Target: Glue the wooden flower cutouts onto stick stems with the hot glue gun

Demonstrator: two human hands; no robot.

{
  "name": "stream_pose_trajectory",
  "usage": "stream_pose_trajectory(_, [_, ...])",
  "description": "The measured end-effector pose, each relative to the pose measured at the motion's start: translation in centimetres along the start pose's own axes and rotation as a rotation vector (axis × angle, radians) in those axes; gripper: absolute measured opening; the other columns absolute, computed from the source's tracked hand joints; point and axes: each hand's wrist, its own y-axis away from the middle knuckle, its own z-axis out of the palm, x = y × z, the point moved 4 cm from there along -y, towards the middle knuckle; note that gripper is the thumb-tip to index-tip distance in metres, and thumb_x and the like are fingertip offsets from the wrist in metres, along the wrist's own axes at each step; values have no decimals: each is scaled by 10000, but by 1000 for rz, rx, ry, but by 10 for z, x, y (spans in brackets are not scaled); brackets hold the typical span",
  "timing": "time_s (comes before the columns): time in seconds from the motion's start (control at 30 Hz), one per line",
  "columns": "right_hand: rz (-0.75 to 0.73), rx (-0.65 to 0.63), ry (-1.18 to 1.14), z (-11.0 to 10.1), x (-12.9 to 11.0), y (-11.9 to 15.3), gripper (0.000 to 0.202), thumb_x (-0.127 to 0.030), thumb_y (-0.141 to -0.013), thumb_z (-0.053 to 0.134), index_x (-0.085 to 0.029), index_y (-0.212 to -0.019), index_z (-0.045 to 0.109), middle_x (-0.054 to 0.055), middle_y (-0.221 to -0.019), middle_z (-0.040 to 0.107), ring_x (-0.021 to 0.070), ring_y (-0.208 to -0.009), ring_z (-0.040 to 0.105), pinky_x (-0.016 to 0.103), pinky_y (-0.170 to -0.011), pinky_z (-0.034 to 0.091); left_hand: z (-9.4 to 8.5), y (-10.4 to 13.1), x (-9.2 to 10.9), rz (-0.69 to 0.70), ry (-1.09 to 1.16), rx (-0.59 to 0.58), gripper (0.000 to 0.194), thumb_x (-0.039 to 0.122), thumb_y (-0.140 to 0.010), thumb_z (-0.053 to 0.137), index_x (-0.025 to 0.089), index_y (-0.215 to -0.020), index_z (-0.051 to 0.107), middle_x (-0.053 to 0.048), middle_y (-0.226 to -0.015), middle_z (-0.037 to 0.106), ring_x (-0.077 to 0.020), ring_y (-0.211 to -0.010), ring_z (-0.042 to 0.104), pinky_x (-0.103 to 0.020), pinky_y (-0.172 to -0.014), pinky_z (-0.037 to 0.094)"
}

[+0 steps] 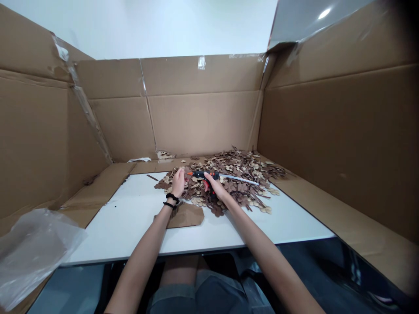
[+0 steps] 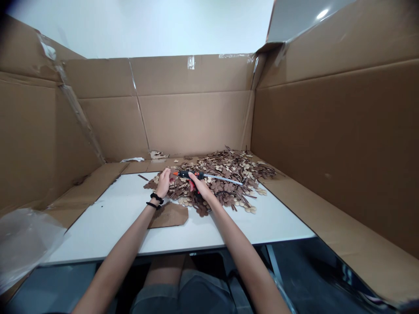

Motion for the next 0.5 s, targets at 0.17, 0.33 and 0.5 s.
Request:
stream_pose_trajectory(0.17, [-36,-12,35,-1,8,-4,628,-701,-839,371,-223,-442,467,-7,-457,456,148,-488,454,315,-652,387,0,-1,-3,-17,4,11,283,384,-931,376,208,-723,454,3,-661,493,-129,-590,505,-238,-573,444])
stream_pose_trajectory(0.33, [-20,15,33,-2,8,-4,625,-704,-835,378,-220,-447,457,-12,-459,452,144,-488,451,309,-639,380,1,0,-2,-31,0,20,295,395,-935,373,207,-723,454,-4,-677,523,-136,-622,539,-241,-597,466])
stream_pose_trajectory(0.5, [3,10,32,-1,8,-3,616,-718,-821,383,-226,-456,444,-21,-450,431,140,-469,424,306,-601,366,0,1,-3,-39,-29,12,296,402,-940,351,205,-751,466,-18,-719,558,-144,-677,572,-249,-634,482])
